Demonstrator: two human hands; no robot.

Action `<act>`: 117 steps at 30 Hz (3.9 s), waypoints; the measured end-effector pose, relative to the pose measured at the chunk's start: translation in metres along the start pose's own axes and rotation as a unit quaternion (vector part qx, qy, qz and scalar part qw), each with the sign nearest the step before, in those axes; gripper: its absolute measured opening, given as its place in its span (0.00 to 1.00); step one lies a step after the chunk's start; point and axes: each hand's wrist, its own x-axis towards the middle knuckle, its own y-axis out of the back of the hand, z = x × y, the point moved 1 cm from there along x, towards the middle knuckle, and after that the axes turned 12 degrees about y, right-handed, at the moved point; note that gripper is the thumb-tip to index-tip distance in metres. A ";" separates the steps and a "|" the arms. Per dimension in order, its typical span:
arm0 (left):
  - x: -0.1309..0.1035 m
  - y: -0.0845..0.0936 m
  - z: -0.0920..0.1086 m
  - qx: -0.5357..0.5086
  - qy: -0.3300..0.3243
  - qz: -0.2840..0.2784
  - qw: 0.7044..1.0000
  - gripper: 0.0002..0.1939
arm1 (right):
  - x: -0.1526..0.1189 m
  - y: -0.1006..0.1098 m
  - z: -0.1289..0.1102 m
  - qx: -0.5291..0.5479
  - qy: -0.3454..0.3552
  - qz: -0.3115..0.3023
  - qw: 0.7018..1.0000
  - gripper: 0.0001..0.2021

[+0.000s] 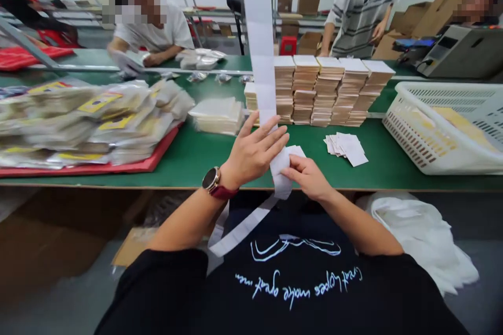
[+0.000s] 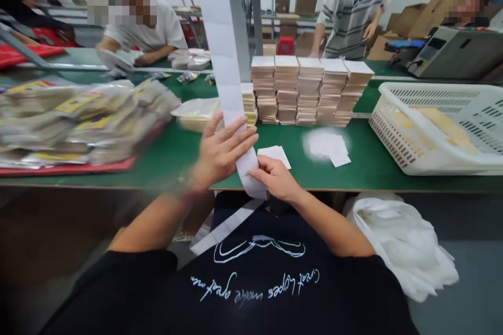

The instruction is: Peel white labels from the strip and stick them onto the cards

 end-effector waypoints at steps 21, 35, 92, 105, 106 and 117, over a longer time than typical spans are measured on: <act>-0.090 -0.049 0.034 -0.429 0.358 0.045 0.828 0.06 | -0.035 -0.005 0.039 -0.349 0.136 0.129 0.918 0.08; -0.063 -0.054 0.004 -0.388 0.255 -0.058 0.884 0.17 | 0.007 0.017 0.018 -0.050 0.173 0.167 0.969 0.02; -0.062 -0.066 0.014 -0.181 0.095 -0.108 0.973 0.09 | -0.005 0.085 0.037 -0.322 0.111 0.232 0.911 0.26; -0.057 -0.076 0.018 -0.224 0.079 -0.148 0.960 0.09 | -0.005 0.064 0.053 -0.349 0.079 0.224 0.907 0.23; -0.057 -0.076 0.018 -0.222 0.079 -0.147 0.961 0.09 | -0.005 0.063 0.054 -0.355 0.077 0.224 0.904 0.23; -0.054 -0.078 0.021 -0.162 0.067 -0.139 0.975 0.12 | -0.005 0.063 0.053 -0.553 0.030 0.126 0.823 0.26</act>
